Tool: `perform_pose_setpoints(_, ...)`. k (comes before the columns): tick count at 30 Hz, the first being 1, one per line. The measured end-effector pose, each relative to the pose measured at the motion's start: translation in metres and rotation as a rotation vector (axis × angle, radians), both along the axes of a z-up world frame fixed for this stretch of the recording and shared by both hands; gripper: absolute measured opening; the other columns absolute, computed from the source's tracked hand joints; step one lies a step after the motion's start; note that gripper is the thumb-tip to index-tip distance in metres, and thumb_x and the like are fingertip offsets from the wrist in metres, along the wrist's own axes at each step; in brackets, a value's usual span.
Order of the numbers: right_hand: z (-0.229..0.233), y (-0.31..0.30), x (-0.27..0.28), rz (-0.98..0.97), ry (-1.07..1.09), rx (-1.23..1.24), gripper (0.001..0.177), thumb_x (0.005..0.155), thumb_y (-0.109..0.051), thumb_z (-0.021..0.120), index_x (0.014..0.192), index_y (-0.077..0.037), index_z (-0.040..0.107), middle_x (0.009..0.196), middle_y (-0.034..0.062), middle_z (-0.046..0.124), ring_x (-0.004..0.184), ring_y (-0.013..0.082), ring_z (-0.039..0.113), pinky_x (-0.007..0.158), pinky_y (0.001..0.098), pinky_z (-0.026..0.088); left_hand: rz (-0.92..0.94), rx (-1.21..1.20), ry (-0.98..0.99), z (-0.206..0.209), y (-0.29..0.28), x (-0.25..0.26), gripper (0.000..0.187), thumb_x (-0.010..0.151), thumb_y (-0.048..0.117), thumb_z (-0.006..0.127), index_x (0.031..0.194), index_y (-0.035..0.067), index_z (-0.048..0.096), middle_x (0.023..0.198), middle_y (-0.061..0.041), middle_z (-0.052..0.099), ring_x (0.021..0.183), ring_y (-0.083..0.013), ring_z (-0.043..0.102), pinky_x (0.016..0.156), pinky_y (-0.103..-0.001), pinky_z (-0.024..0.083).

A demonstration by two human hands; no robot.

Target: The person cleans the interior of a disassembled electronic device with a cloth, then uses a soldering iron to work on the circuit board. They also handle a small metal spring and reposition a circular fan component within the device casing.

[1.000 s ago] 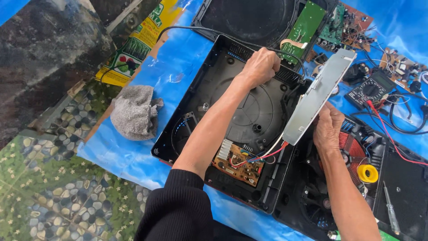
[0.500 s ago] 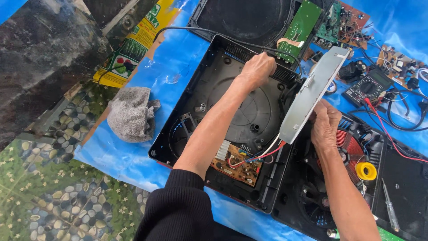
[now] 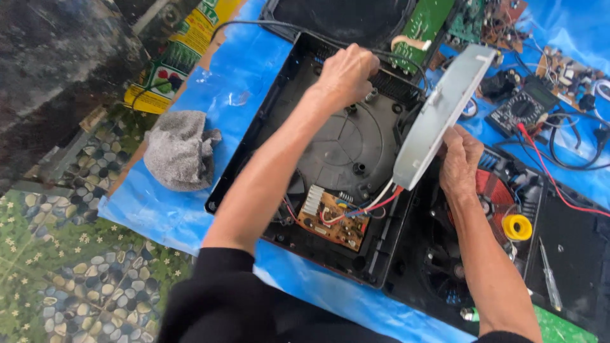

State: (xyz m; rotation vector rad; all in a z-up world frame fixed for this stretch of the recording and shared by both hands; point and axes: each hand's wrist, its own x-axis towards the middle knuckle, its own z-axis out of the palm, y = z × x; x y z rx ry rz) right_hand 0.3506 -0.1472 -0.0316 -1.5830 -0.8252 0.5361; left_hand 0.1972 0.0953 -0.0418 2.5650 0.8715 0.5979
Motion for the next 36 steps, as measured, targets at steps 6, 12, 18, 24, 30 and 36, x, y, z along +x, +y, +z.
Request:
perform_pose_setpoints(6, -0.076, -0.008, 0.07, -0.021, -0.079, 0.031, 0.018, 0.1, -0.026, 0.064, 0.092, -0.011, 0.07, 0.072, 0.0024, 0.056, 0.069, 0.0097, 0.06, 0.058, 0.0294, 0.053, -0.205, -0.012, 0.099, 0.057, -0.079, -0.071, 0.017, 0.069, 0.017, 0.088, 0.084, 0.011, 0.081, 0.082, -0.017, 0.071, 0.082, -0.0444, 0.075, 0.069, -0.059, 0.062)
perform_pose_setpoints(12, -0.057, -0.006, 0.047, -0.045, -0.009, 0.018, 0.016, 0.097, -0.027, 0.064, 0.09, -0.014, 0.069, 0.071, -0.0031, 0.053, 0.066, 0.0076, 0.062, 0.06, 0.0263, 0.058, -0.395, -0.138, 0.287, 0.048, -0.151, -0.103, 0.006, 0.08, 0.015, 0.081, 0.085, 0.013, 0.083, 0.083, -0.019, 0.074, 0.081, -0.0434, 0.075, 0.072, -0.057, 0.062)
perform_pose_setpoints(18, -0.078, -0.007, 0.069, -0.002, 0.018, 0.058, 0.017, 0.099, -0.025, 0.061, 0.095, -0.013, 0.071, 0.073, -0.0014, 0.058, 0.07, 0.008, 0.067, 0.064, 0.0275, 0.061, -0.466, 0.329, 0.242, -0.033, -0.168, -0.092, 0.019, 0.068, 0.017, 0.087, 0.074, 0.032, 0.078, 0.085, 0.002, 0.063, 0.087, -0.0265, 0.064, 0.075, -0.04, 0.051)
perform_pose_setpoints(24, -0.067, -0.004, 0.057, -0.005, 0.037, 0.073, 0.02, 0.098, -0.026, 0.061, 0.105, -0.01, 0.073, 0.077, -0.0014, 0.062, 0.074, 0.0093, 0.071, 0.069, 0.0298, 0.064, -0.497, 0.271, 0.347, -0.036, -0.173, -0.092, 0.029, 0.064, 0.018, 0.087, 0.077, 0.042, 0.077, 0.09, 0.003, 0.062, 0.092, -0.0262, 0.061, 0.082, -0.043, 0.044)
perform_pose_setpoints(30, -0.068, -0.004, 0.06, -0.005, 0.006, 0.058, 0.02, 0.099, -0.024, 0.059, 0.103, -0.01, 0.073, 0.074, -0.0024, 0.059, 0.07, 0.0071, 0.068, 0.064, 0.0261, 0.061, -0.525, 0.202, 0.344, -0.051, -0.166, -0.081, 0.03, 0.059, 0.013, 0.09, 0.077, 0.032, 0.076, 0.09, 0.001, 0.059, 0.091, -0.0297, 0.063, 0.079, -0.046, 0.047)
perform_pose_setpoints(36, -0.074, -0.007, 0.068, 0.007, -0.006, 0.054, 0.021, 0.1, -0.024, 0.058, 0.103, -0.01, 0.073, 0.074, -0.0015, 0.059, 0.071, 0.0081, 0.068, 0.064, 0.028, 0.061, -0.57, 0.127, 0.386, -0.048, -0.165, -0.082, 0.037, 0.06, 0.011, 0.092, 0.088, 0.033, 0.081, 0.096, -0.001, 0.062, 0.095, -0.0322, 0.067, 0.081, -0.048, 0.052)
